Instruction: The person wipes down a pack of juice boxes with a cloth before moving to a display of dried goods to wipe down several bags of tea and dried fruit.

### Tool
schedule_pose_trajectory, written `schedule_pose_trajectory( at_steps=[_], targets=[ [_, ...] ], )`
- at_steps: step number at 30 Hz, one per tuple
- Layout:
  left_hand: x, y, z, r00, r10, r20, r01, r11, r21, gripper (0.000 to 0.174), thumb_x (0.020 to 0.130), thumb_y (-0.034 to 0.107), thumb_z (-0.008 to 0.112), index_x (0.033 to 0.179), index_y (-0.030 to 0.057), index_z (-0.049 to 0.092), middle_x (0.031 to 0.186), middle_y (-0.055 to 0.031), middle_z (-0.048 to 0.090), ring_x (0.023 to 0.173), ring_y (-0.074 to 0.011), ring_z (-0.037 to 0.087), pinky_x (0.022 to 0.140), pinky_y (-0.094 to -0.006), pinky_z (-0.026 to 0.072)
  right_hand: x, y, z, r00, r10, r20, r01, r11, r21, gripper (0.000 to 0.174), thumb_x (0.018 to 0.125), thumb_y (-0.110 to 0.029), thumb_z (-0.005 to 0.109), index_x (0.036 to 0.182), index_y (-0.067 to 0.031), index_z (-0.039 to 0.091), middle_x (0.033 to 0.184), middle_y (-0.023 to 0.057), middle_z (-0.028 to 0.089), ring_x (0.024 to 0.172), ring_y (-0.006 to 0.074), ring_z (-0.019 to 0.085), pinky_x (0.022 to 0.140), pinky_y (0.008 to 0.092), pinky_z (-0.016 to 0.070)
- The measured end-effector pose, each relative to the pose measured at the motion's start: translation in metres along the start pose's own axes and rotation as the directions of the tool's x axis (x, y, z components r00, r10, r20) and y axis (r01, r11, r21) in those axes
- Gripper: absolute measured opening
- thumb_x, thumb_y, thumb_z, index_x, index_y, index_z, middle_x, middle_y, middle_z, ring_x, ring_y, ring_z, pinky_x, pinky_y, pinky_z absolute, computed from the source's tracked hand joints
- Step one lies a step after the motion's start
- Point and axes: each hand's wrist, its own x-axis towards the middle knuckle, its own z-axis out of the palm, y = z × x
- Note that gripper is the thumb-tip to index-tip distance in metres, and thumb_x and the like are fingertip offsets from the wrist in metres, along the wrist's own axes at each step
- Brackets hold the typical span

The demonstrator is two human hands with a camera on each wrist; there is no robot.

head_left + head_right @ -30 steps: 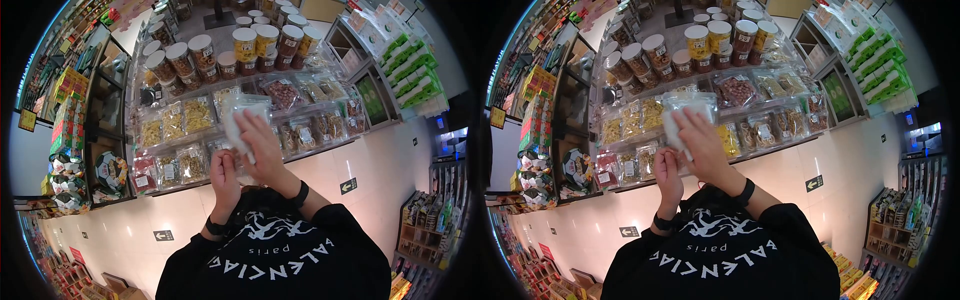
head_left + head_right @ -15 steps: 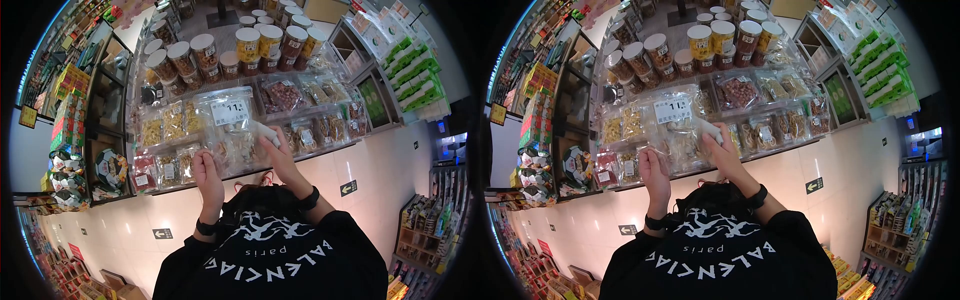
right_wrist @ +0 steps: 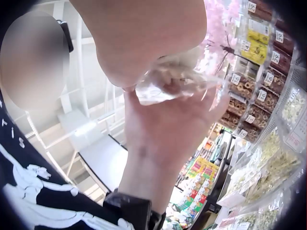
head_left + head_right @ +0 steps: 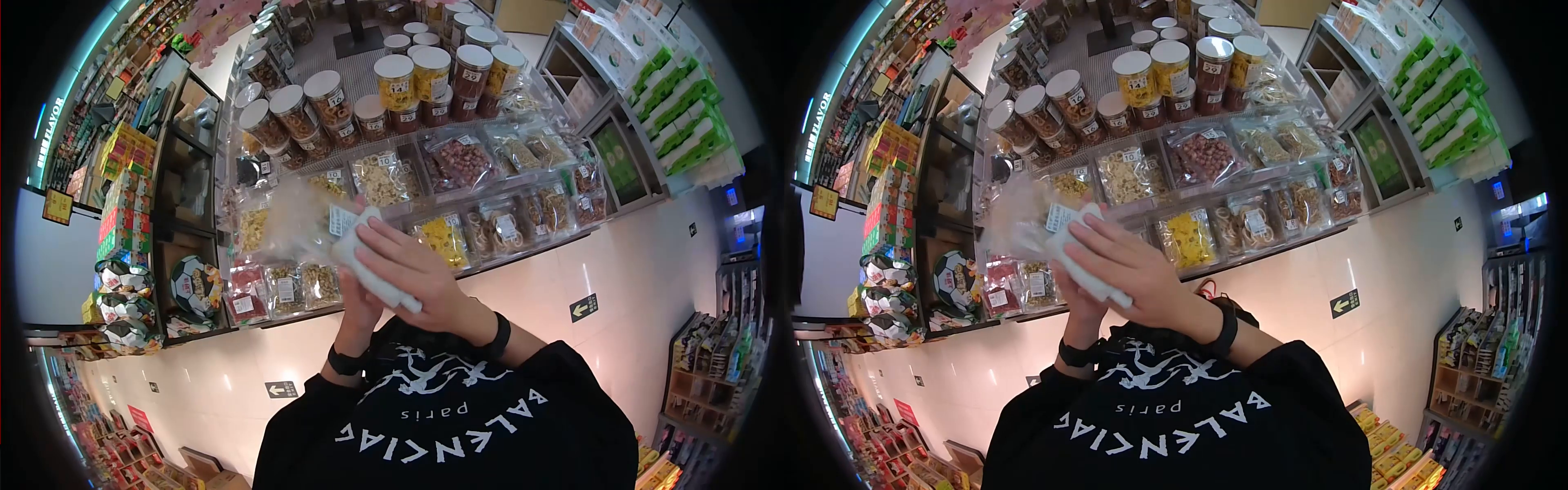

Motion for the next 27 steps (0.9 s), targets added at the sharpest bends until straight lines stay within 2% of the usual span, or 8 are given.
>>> schedule_pose_trajectory(
  at_steps=[1,7,12,14,16,20,23,27],
  targets=[
    [0.005,0.007,0.014,0.997,-0.065,-0.041,0.059,0.989,-0.136,0.107,0.086,0.085,0.040,0.164,0.0154,0.014,0.164,-0.0232,0.024,0.150,-0.0404,0.029,0.124,-0.0520,0.0216,0.000,0.002,0.001,1.000,0.005,-0.004,-0.005,1.000,0.007,0.054,0.086,-0.016,0.072,0.138,-0.0053,0.060,0.147,0.0186,0.054,0.137,0.0387,0.051,0.110,0.0444,0.0444],
    [0.024,0.046,0.037,0.987,-0.145,0.076,0.161,0.772,-0.616,0.108,0.087,0.086,0.042,0.163,0.0154,0.012,0.164,-0.0196,0.027,0.148,-0.0389,0.033,0.124,-0.0517,0.0262,-0.010,0.023,-0.013,0.973,-0.151,0.173,0.163,0.985,-0.054,0.056,0.089,-0.018,0.064,0.144,-0.0120,0.057,0.156,0.0157,0.045,0.147,0.0396,0.038,0.119,0.0511,0.0308],
    [0.007,0.031,0.037,0.988,-0.153,-0.017,0.118,0.822,-0.557,0.104,0.090,0.084,0.037,0.163,0.0135,0.012,0.164,-0.0197,0.027,0.151,-0.0383,0.028,0.125,-0.0515,0.0234,-0.003,0.018,-0.016,0.991,0.134,-0.018,-0.135,0.972,-0.191,0.062,0.090,-0.020,0.063,0.150,-0.0134,0.050,0.161,0.0183,0.037,0.150,0.0394,0.033,0.121,0.0510,0.0262],
    [0.006,0.024,0.048,0.955,-0.283,-0.090,0.245,0.922,-0.301,0.101,0.093,0.081,0.036,0.163,0.0123,0.012,0.164,-0.0195,0.025,0.151,-0.0401,0.027,0.124,-0.0531,0.0246,0.003,0.006,-0.011,0.989,0.118,-0.084,-0.127,0.986,-0.112,0.062,0.089,-0.022,0.064,0.150,-0.0147,0.051,0.160,0.0188,0.039,0.149,0.0387,0.035,0.120,0.0508,0.0276],
    [0.006,0.024,0.049,0.963,-0.267,0.022,0.262,0.919,-0.294,0.104,0.091,0.083,0.037,0.163,0.0126,0.012,0.165,-0.0189,0.023,0.150,-0.0435,0.026,0.123,-0.0561,0.0252,0.004,-0.012,-0.010,0.994,-0.071,0.081,0.080,0.991,-0.110,0.066,0.079,-0.016,0.069,0.144,-0.0137,0.059,0.156,0.0186,0.045,0.148,0.0386,0.038,0.120,0.0524,0.0263],
    [0.014,0.018,0.032,0.910,-0.399,0.110,0.338,0.563,-0.754,0.110,0.086,0.087,0.040,0.163,0.0136,0.012,0.166,-0.0183,0.021,0.149,-0.0463,0.026,0.122,-0.0577,0.0256,-0.017,-0.005,-0.003,0.967,-0.165,0.194,0.186,0.978,-0.096,0.062,0.080,-0.017,0.067,0.142,-0.0186,0.061,0.155,0.0156,0.048,0.146,0.0362,0.041,0.120,0.0514,0.0272],
    [0.014,0.036,0.060,0.982,-0.183,-0.045,0.126,0.817,-0.562,0.115,0.081,0.089,0.048,0.163,0.0156,0.014,0.162,-0.0153,0.031,0.146,-0.0409,0.034,0.118,-0.0547,0.0344,-0.021,0.011,-0.014,0.996,-0.045,0.077,0.050,0.996,-0.069,0.063,0.084,-0.015,0.066,0.146,-0.0130,0.056,0.157,0.0176,0.044,0.148,0.0381,0.038,0.120,0.0496,0.0288],
    [-0.012,0.019,0.027,0.927,-0.361,-0.098,0.360,0.933,-0.023,0.091,0.098,0.066,0.050,0.162,0.0109,0.016,0.164,-0.0067,0.029,0.148,-0.0218,0.036,0.120,-0.0447,0.0328,-0.011,0.011,-0.014,0.972,0.173,-0.160,-0.154,0.980,0.123,0.063,0.089,-0.015,0.065,0.150,-0.0087,0.050,0.161,0.0205,0.036,0.150,0.0406,0.032,0.121,0.0496,0.0271]
  ],
)
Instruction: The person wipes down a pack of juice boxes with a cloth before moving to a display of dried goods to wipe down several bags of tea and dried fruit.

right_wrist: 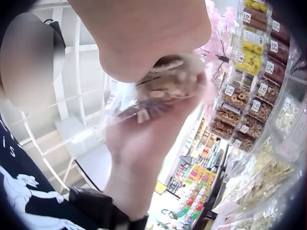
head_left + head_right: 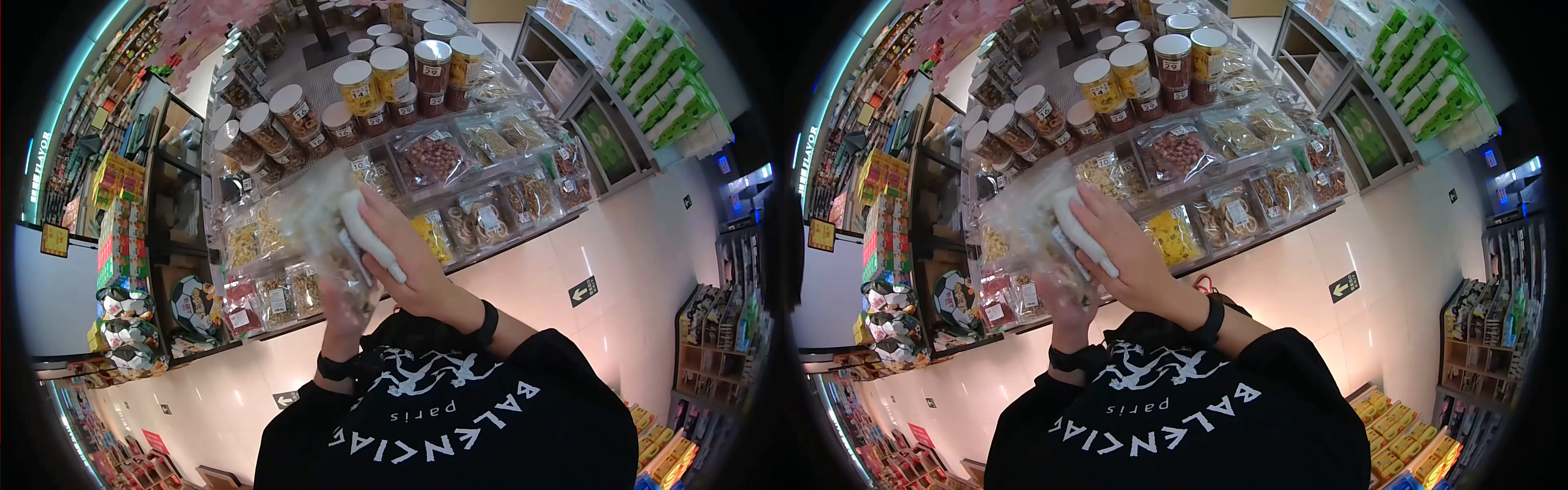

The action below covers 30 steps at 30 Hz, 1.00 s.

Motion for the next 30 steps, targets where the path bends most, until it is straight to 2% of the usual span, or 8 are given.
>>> schedule_pose_trajectory(
  at_steps=[3,5,9,11,15,18,26,30],
  targets=[
    [-0.004,-0.028,-0.003,0.993,0.027,0.117,-0.038,0.996,0.086,0.082,0.102,0.060,0.046,0.161,0.0082,0.020,0.164,-0.0084,0.030,0.146,-0.0235,0.038,0.120,-0.0413,0.0334,0.007,-0.008,0.002,0.989,0.035,-0.146,-0.023,0.996,0.084,0.064,0.090,-0.015,0.065,0.152,-0.0108,0.048,0.163,0.0200,0.032,0.151,0.0408,0.029,0.123,0.0483,0.0231],
    [0.009,-0.031,-0.003,0.986,0.132,0.101,-0.144,0.982,0.126,0.081,0.103,0.059,0.043,0.162,0.0100,0.017,0.165,-0.0123,0.027,0.147,-0.0327,0.037,0.121,-0.0485,0.0311,0.006,-0.015,-0.005,0.984,-0.144,0.108,0.163,0.969,-0.186,0.066,0.088,-0.014,0.067,0.152,-0.0143,0.050,0.163,0.0183,0.034,0.152,0.0404,0.028,0.123,0.0467,0.0213],
    [0.023,-0.007,-0.014,0.837,0.167,0.520,0.139,0.856,-0.498,0.090,0.100,0.067,0.044,0.161,0.0074,0.018,0.164,-0.0099,0.028,0.150,-0.0266,0.032,0.122,-0.0405,0.0292,-0.016,0.001,0.000,0.914,-0.270,0.301,0.324,0.935,-0.143,0.063,0.087,-0.016,0.063,0.149,-0.0173,0.053,0.161,0.0148,0.040,0.150,0.0400,0.033,0.121,0.0527,0.0256],
    [0.009,-0.009,-0.046,0.982,0.078,0.171,-0.038,0.973,-0.228,0.097,0.096,0.070,0.050,0.162,0.0099,0.013,0.166,-0.0098,0.023,0.151,-0.0282,0.027,0.122,-0.0426,0.0283,-0.022,0.012,-0.002,0.934,-0.246,0.260,0.290,0.946,-0.146,0.062,0.086,-0.015,0.063,0.148,-0.0144,0.054,0.160,0.0159,0.041,0.149,0.0407,0.035,0.120,0.0541,0.0280],
    [0.004,-0.033,-0.038,0.991,-0.063,0.115,0.074,0.993,-0.095,0.105,0.091,0.069,0.061,0.163,0.0109,0.010,0.166,-0.0120,0.023,0.151,-0.0295,0.027,0.121,-0.0436,0.0292,-0.011,0.014,-0.010,0.995,-0.102,0.015,0.103,0.977,-0.187,0.067,0.083,-0.004,0.067,0.148,-0.0043,0.050,0.159,0.0214,0.039,0.149,0.0435,0.033,0.121,0.0500,0.0279],
    [0.005,-0.031,-0.018,0.979,-0.001,0.202,-0.029,0.989,0.148,0.112,0.087,0.066,0.069,0.163,0.0107,0.008,0.165,-0.0129,0.023,0.151,-0.0293,0.027,0.121,-0.0438,0.0290,0.003,0.011,-0.009,0.979,0.090,-0.181,-0.066,0.989,0.134,0.054,0.098,-0.004,0.057,0.151,-0.0015,0.044,0.159,0.0222,0.038,0.149,0.0425,0.031,0.121,0.0445,0.0268],
    [0.017,-0.030,-0.007,0.984,0.060,0.169,-0.112,0.943,0.313,0.115,0.076,0.042,0.089,0.160,0.0087,0.017,0.161,-0.0149,0.028,0.149,-0.0281,0.030,0.120,-0.0427,0.0284,-0.009,0.000,-0.016,0.996,0.060,-0.058,-0.047,0.977,0.207,0.057,0.098,-0.008,0.062,0.151,0.0002,0.044,0.157,0.0209,0.043,0.147,0.0311,0.041,0.117,0.0406,0.0322],
    [0.021,-0.022,0.001,0.965,0.217,0.148,-0.258,0.695,0.671,0.107,0.069,0.028,0.094,0.154,0.0074,0.031,0.155,-0.0164,0.035,0.145,-0.0286,0.035,0.116,-0.0430,0.0342,-0.016,0.005,-0.024,0.910,0.402,-0.097,-0.325,0.840,0.434,0.049,0.098,-0.013,0.066,0.142,0.0027,0.053,0.133,0.0137,0.063,0.117,0.0155,0.059,0.100,0.0299,0.0460]
  ],
)
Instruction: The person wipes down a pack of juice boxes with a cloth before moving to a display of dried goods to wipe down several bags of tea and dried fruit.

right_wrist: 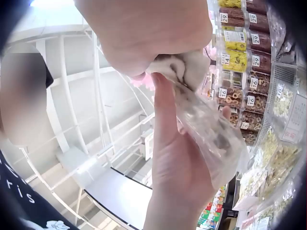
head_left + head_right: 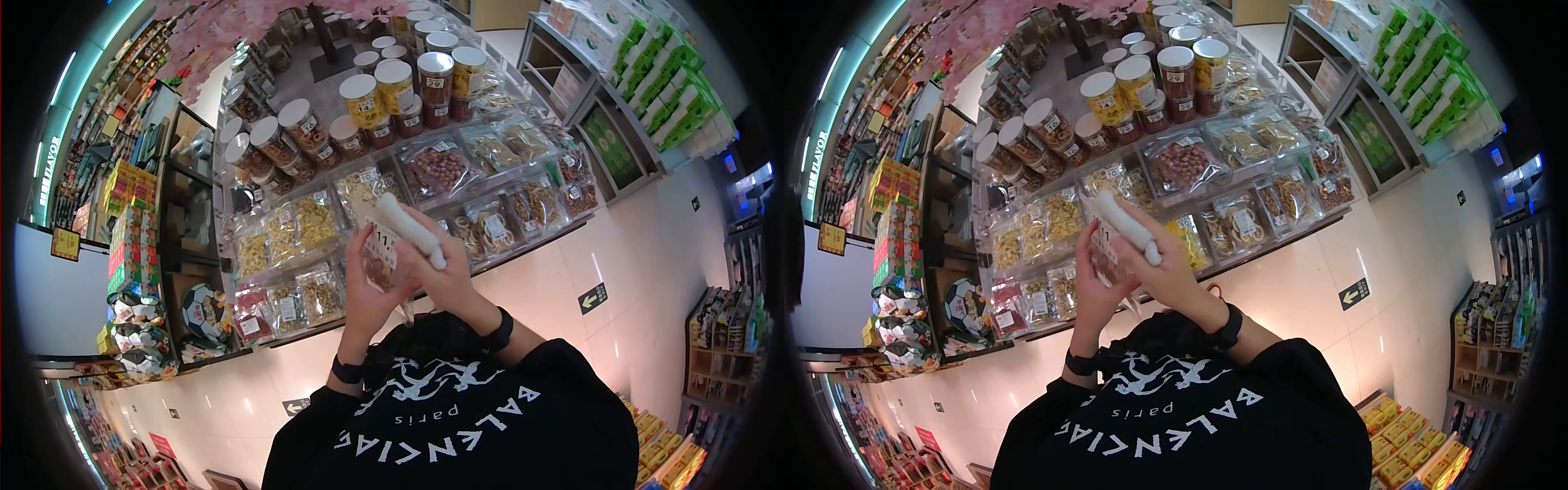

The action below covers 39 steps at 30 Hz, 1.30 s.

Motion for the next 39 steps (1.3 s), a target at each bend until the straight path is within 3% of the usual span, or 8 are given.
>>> schedule_pose_trajectory(
  at_steps=[2,11,22,31,32,35,36,39],
  targets=[
    [0.000,0.004,0.002,0.997,0.065,-0.036,-0.059,0.989,0.137,0.105,0.067,0.026,0.094,0.152,0.0071,0.035,0.152,-0.0164,0.038,0.142,-0.0284,0.039,0.113,-0.0432,0.0377,0.005,0.015,0.001,0.974,0.009,-0.225,-0.008,1.000,0.008,0.036,0.101,-0.017,0.066,0.131,0.0032,0.063,0.108,0.0032,0.071,0.096,0.0066,0.061,0.085,0.0228,0.0502],
    [-0.003,-0.009,-0.008,0.967,-0.176,-0.184,0.055,0.848,-0.527,0.021,0.104,0.014,0.061,0.110,-0.0049,0.067,0.100,-0.0063,0.070,0.093,-0.0110,0.065,0.083,-0.0264,0.0522,-0.004,0.026,-0.020,0.973,0.204,-0.110,-0.182,0.966,0.184,0.027,0.101,-0.019,0.066,0.119,0.0008,0.067,0.099,-0.0015,0.068,0.090,0.0043,0.060,0.080,0.0218,0.0495],
    [-0.010,-0.015,0.006,0.978,-0.124,-0.166,0.025,0.865,-0.500,0.025,0.103,0.018,0.063,0.115,-0.0038,0.067,0.105,-0.0052,0.071,0.092,-0.0087,0.064,0.083,-0.0241,0.0504,-0.002,0.018,-0.026,0.957,0.263,-0.120,-0.236,0.950,0.204,0.026,0.094,-0.011,0.072,0.116,0.0013,0.070,0.099,0.0004,0.072,0.086,0.0068,0.064,0.078,0.0242,0.0520],
    [-0.012,-0.019,0.009,0.923,-0.381,0.049,0.362,0.819,-0.445,0.043,0.109,0.035,0.050,0.134,0.0008,0.059,0.121,-0.0046,0.068,0.106,-0.0105,0.063,0.086,-0.0267,0.0521,0.006,0.021,-0.030,0.734,0.292,-0.613,-0.069,0.930,0.360,0.036,0.103,-0.025,0.065,0.129,-0.0002,0.064,0.119,0.0071,0.068,0.107,0.0089,0.060,0.092,0.0254,0.0482],
    [-0.011,-0.020,0.009,0.915,-0.404,0.003,0.362,0.817,-0.449,0.042,0.109,0.037,0.049,0.132,0.0032,0.059,0.122,-0.0040,0.067,0.107,-0.0116,0.064,0.077,-0.0269,0.0562,0.007,0.023,-0.030,0.755,0.016,-0.655,0.034,0.997,0.064,0.037,0.102,-0.023,0.064,0.132,-0.0007,0.062,0.125,0.0104,0.066,0.113,0.0149,0.060,0.098,0.0300,0.0470],
    [-0.010,-0.033,0.013,0.936,-0.352,0.010,0.319,0.836,-0.446,0.045,0.109,0.039,0.047,0.134,0.0032,0.057,0.123,-0.0040,0.067,0.107,-0.0124,0.064,0.079,-0.0260,0.0555,0.005,0.032,-0.033,0.856,-0.426,-0.293,0.214,0.808,-0.549,0.042,0.099,-0.018,0.063,0.139,-0.0029,0.058,0.138,0.0147,0.061,0.128,0.0271,0.056,0.108,0.0402,0.0416],
    [-0.012,-0.036,0.013,0.935,-0.355,0.010,0.322,0.835,-0.447,0.045,0.109,0.039,0.047,0.134,0.0032,0.057,0.123,-0.0040,0.067,0.107,-0.0124,0.064,0.079,-0.0260,0.0555,0.001,0.035,-0.034,0.889,-0.453,0.073,0.344,0.553,-0.759,0.047,0.096,-0.014,0.063,0.142,-0.0046,0.056,0.144,0.0159,0.057,0.136,0.0334,0.051,0.114,0.0458,0.0375],
    [-0.010,-0.032,0.015,0.890,-0.456,0.022,0.390,0.734,-0.555,0.044,0.110,0.038,0.046,0.136,0.0045,0.055,0.124,-0.0057,0.066,0.110,-0.0140,0.064,0.082,-0.0279,0.0561,-0.008,0.030,-0.022,0.901,-0.254,0.350,0.431,0.461,-0.775,0.057,0.087,-0.010,0.065,0.144,-0.0101,0.056,0.151,0.0129,0.052,0.143,0.0377,0.043,0.119,0.0514,0.0308]
  ],
)
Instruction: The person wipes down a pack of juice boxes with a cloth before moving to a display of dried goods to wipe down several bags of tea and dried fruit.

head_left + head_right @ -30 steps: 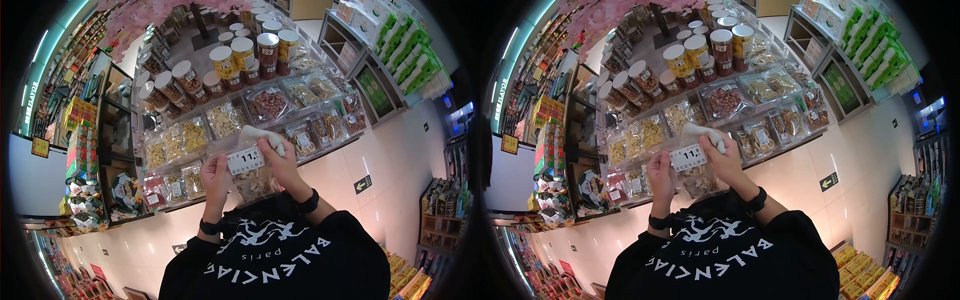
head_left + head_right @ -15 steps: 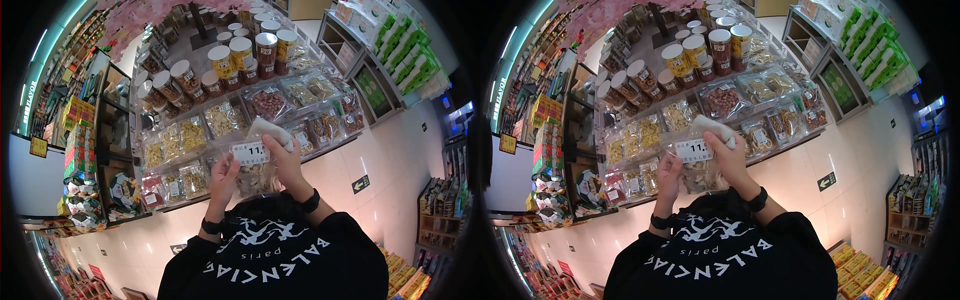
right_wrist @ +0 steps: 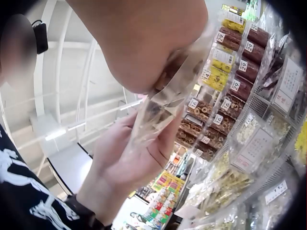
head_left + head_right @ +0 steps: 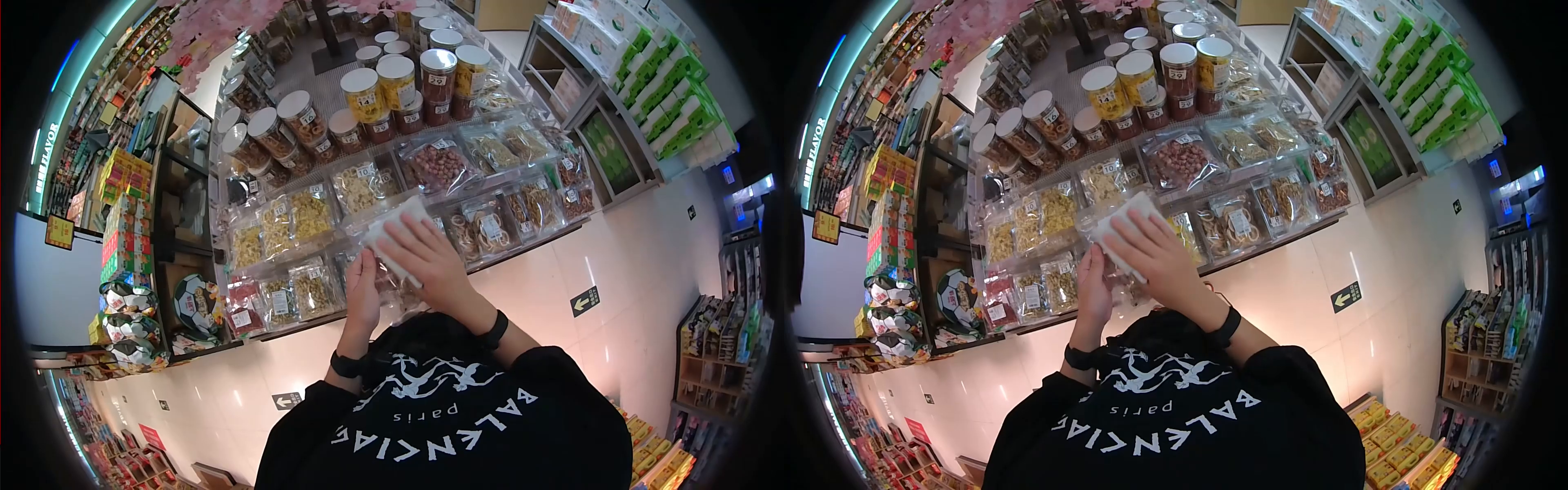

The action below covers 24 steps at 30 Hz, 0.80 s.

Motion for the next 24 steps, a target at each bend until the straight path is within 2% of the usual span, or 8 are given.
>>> schedule_pose_trajectory(
  at_steps=[7,9,10,12,14,17,21,24],
  targets=[
    [0.027,-0.020,-0.042,0.943,0.106,-0.316,-0.195,0.944,-0.265,0.039,0.110,0.036,0.047,0.131,0.0051,0.058,0.121,-0.0071,0.066,0.108,-0.0156,0.065,0.087,-0.0309,0.0548,-0.036,0.018,0.017,0.914,-0.231,0.333,0.093,0.919,0.383,0.047,0.089,-0.020,0.069,0.135,-0.0190,0.065,0.140,0.0094,0.062,0.135,0.0322,0.054,0.112,0.0465,0.0417],
    [0.034,-0.035,-0.074,0.925,0.097,-0.368,-0.159,0.977,-0.143,0.041,0.110,0.036,0.047,0.131,0.0034,0.059,0.119,-0.0067,0.067,0.106,-0.0151,0.064,0.087,-0.0316,0.0532,-0.044,0.029,0.010,0.572,0.037,0.820,-0.416,0.874,0.251,0.039,0.089,-0.023,0.070,0.128,-0.0169,0.069,0.124,0.0119,0.070,0.117,0.0348,0.065,0.097,0.0443,0.0512],
    [0.038,-0.045,-0.090,0.903,0.096,-0.418,-0.115,0.993,-0.021,0.042,0.110,0.036,0.047,0.131,0.0018,0.059,0.116,-0.0063,0.069,0.104,-0.0146,0.063,0.087,-0.0323,0.0516,-0.058,0.039,0.013,0.567,0.037,0.823,-0.419,0.873,0.249,0.039,0.089,-0.023,0.070,0.128,-0.0169,0.069,0.124,0.0119,0.070,0.117,0.0348,0.065,0.097,0.0443,0.0512],
    [0.049,-0.063,-0.115,0.844,0.279,-0.458,-0.220,0.959,0.179,0.044,0.109,0.036,0.048,0.127,-0.0006,0.064,0.102,-0.0054,0.070,0.092,-0.0137,0.061,0.083,-0.0319,0.0491,-0.089,0.065,0.023,0.758,0.198,0.622,-0.402,0.892,0.206,0.036,0.086,-0.023,0.070,0.122,-0.0197,0.071,0.107,0.0148,0.073,0.097,0.0372,0.069,0.082,0.0458,0.0541],
    [0.042,-0.064,-0.136,0.910,0.335,-0.246,-0.112,0.768,0.630,0.045,0.108,0.037,0.050,0.122,-0.0019,0.066,0.092,-0.0065,0.069,0.084,-0.0135,0.060,0.080,-0.0325,0.0483,-0.088,0.070,0.005,0.703,0.307,0.641,-0.479,0.871,0.108,0.035,0.086,-0.023,0.070,0.121,-0.0190,0.071,0.107,0.0150,0.073,0.098,0.0372,0.069,0.082,0.0464,0.0539],
    [0.040,-0.085,-0.153,0.902,0.355,-0.244,-0.062,0.667,0.742,0.044,0.108,0.037,0.050,0.118,-0.0022,0.067,0.086,-0.0074,0.066,0.081,-0.0124,0.058,0.077,-0.0315,0.0476,-0.096,0.080,-0.009,0.661,0.437,0.610,-0.553,0.833,0.002,0.033,0.087,-0.024,0.068,0.120,-0.0177,0.071,0.105,0.0158,0.073,0.097,0.0378,0.069,0.082,0.0470,0.0540],
    [0.052,-0.130,-0.189,0.951,0.010,-0.310,0.179,0.799,0.574,0.045,0.107,0.039,0.051,0.116,-0.0016,0.068,0.088,-0.0071,0.065,0.078,-0.0131,0.059,0.073,-0.0306,0.0500,-0.108,0.091,-0.012,0.677,0.466,0.571,-0.555,0.832,-0.021,0.033,0.088,-0.024,0.066,0.120,-0.0155,0.071,0.104,0.0165,0.073,0.098,0.0388,0.068,0.084,0.0464,0.0542],
    [0.057,-0.153,-0.190,0.890,-0.275,-0.363,0.402,0.848,0.344,0.045,0.106,0.042,0.053,0.112,0.0000,0.069,0.091,-0.0063,0.065,0.076,-0.0155,0.062,0.068,-0.0303,0.0540,-0.112,0.095,-0.011,0.655,0.479,0.584,-0.584,0.812,-0.012,0.034,0.089,-0.022,0.064,0.121,-0.0140,0.070,0.106,0.0168,0.073,0.099,0.0389,0.068,0.084,0.0467,0.0540]
  ],
)
